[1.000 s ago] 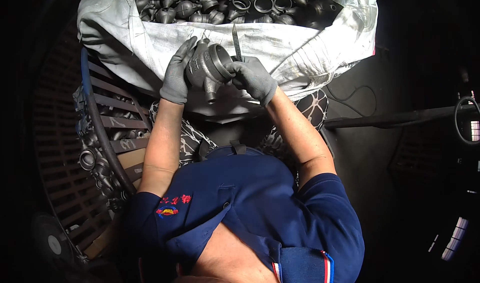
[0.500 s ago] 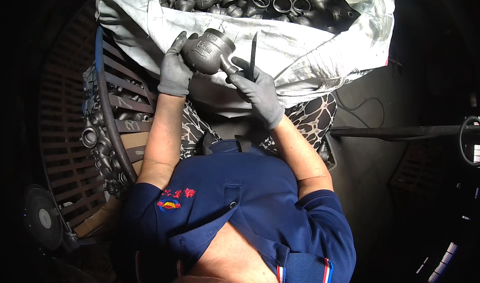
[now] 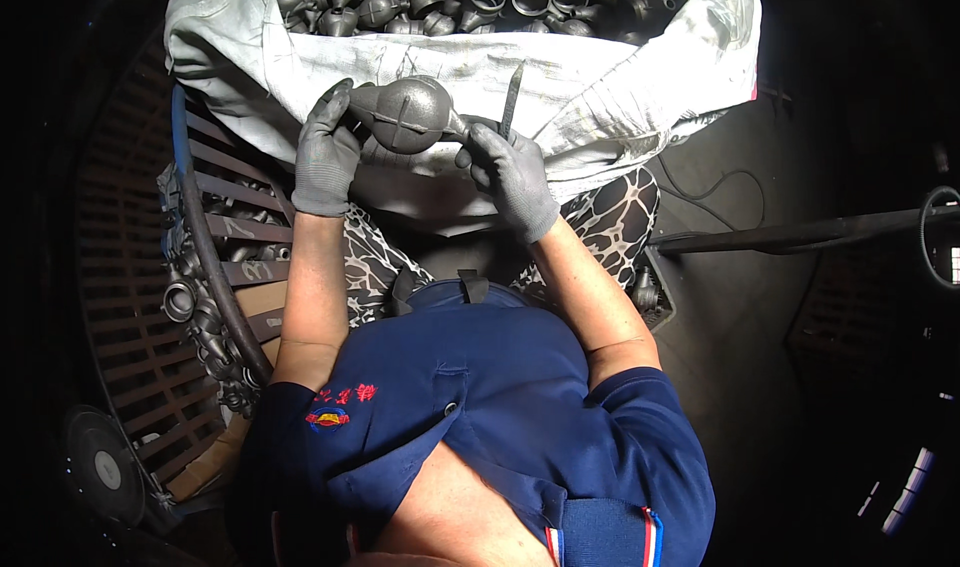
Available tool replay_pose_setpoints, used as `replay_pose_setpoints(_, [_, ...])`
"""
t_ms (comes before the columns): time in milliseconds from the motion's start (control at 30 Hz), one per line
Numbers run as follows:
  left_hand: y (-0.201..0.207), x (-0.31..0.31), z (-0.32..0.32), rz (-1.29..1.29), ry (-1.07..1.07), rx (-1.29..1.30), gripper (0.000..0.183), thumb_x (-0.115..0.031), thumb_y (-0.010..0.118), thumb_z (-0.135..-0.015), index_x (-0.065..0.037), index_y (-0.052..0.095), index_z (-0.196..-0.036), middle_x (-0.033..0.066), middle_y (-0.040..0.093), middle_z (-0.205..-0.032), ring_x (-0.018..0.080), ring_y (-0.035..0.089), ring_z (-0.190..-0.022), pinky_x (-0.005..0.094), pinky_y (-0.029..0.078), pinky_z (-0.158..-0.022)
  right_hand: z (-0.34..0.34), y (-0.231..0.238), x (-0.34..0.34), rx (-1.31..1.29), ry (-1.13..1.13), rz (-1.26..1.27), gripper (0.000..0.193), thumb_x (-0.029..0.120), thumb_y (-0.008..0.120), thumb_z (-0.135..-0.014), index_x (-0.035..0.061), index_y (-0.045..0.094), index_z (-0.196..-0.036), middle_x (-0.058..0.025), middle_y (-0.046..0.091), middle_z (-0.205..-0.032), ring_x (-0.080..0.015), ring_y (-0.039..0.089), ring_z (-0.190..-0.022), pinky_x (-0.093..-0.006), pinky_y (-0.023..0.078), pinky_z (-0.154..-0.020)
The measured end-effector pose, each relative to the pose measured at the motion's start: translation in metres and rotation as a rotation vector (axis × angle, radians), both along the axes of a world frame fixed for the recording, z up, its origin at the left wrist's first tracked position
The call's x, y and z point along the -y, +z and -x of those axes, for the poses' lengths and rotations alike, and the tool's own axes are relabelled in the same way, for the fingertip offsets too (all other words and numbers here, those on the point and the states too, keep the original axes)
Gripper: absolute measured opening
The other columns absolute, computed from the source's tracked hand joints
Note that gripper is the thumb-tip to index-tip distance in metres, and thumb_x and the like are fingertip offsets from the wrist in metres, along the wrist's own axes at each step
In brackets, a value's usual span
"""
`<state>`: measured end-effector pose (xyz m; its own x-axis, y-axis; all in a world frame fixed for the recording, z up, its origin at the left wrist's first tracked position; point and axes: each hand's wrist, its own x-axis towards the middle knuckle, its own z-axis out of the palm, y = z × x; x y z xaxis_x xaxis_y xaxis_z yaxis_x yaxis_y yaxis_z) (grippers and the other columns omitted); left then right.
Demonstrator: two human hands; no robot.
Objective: The person sorts cast metal pipe fittings by hand, removing them from a large bulk storage bag and inspecting them.
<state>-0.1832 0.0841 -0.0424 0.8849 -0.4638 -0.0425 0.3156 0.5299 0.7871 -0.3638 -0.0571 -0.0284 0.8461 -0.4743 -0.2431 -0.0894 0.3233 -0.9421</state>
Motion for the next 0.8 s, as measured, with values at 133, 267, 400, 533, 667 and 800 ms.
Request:
replay_pose_setpoints(133, [0.006,-0.003,0.008,-0.076,-0.016,0.109,0.032,-0.005,0.054,-0.091,0.007,0.052,-0.120,0.0062,0.058,-0.099,0.0105,0.054,-0.092,0.0206,0.043,-0.085,0.002,-0.006,0.004,0.037,-0.021,-0.008,0.030,0.036,0.049,-0.093,0.0070,0.057,-0.089,0.0003,0.055,-0.069,-0.0046,0.035,-0.048,-0.0208,0.028,-0.043])
replay_pose_setpoints(267, [0.015,-0.002,0.015,-0.099,-0.040,0.180,0.033,-0.007,0.052,-0.092,0.007,0.050,-0.122,0.0070,0.058,-0.102,0.0119,0.054,-0.096,0.0233,0.042,-0.089,0.002,-0.006,0.004,0.015,-0.037,-0.008,0.029,0.034,0.048,-0.094,0.0073,0.058,-0.091,0.0009,0.055,-0.068,-0.0043,0.036,-0.048,-0.0204,0.028,-0.044])
replay_pose_setpoints(400, [0.002,-0.004,0.006,-0.022,-0.136,0.219,0.034,-0.008,0.050,-0.093,0.007,0.048,-0.124,0.0103,0.058,-0.107,0.0153,0.053,-0.102,0.0267,0.039,-0.095,0.003,-0.002,0.006,0.048,-0.060,0.070,0.028,0.031,0.053,-0.093,0.0056,0.061,-0.100,0.0011,0.058,-0.068,-0.0021,0.040,-0.049,-0.0177,0.029,-0.043])
replay_pose_setpoints(533, [-0.008,-0.005,0.001,0.022,-0.180,0.251,0.034,-0.007,0.050,-0.092,0.006,0.048,-0.124,0.0125,0.058,-0.112,0.0177,0.053,-0.107,0.0293,0.036,-0.100,0.000,-0.003,0.005,0.114,-0.109,0.097,0.032,0.026,0.058,-0.092,0.0052,0.062,-0.115,0.0010,0.061,-0.069,-0.0003,0.042,-0.049,-0.0156,0.031,-0.043])
replay_pose_setpoints(667, [-0.001,-0.004,0.006,0.084,-0.202,0.263,0.033,-0.004,0.048,-0.092,0.005,0.048,-0.124,0.0129,0.057,-0.115,0.0168,0.052,-0.108,0.0293,0.036,-0.101,-0.001,-0.010,0.008,0.107,-0.093,0.096,0.031,0.025,0.056,-0.093,0.0059,0.062,-0.116,0.0012,0.061,-0.070,-0.0001,0.042,-0.050,-0.0155,0.031,-0.044])
replay_pose_setpoints(800, [0.004,-0.005,0.009,0.049,-0.186,0.315,0.035,-0.001,0.046,-0.092,0.005,0.045,-0.126,0.0122,0.056,-0.116,0.0170,0.050,-0.111,0.0299,0.037,-0.100,0.001,-0.022,0.014,0.089,-0.100,0.080,0.031,0.024,0.053,-0.093,0.0037,0.061,-0.115,0.0007,0.061,-0.072,-0.0009,0.042,-0.052,-0.0159,0.032,-0.045])
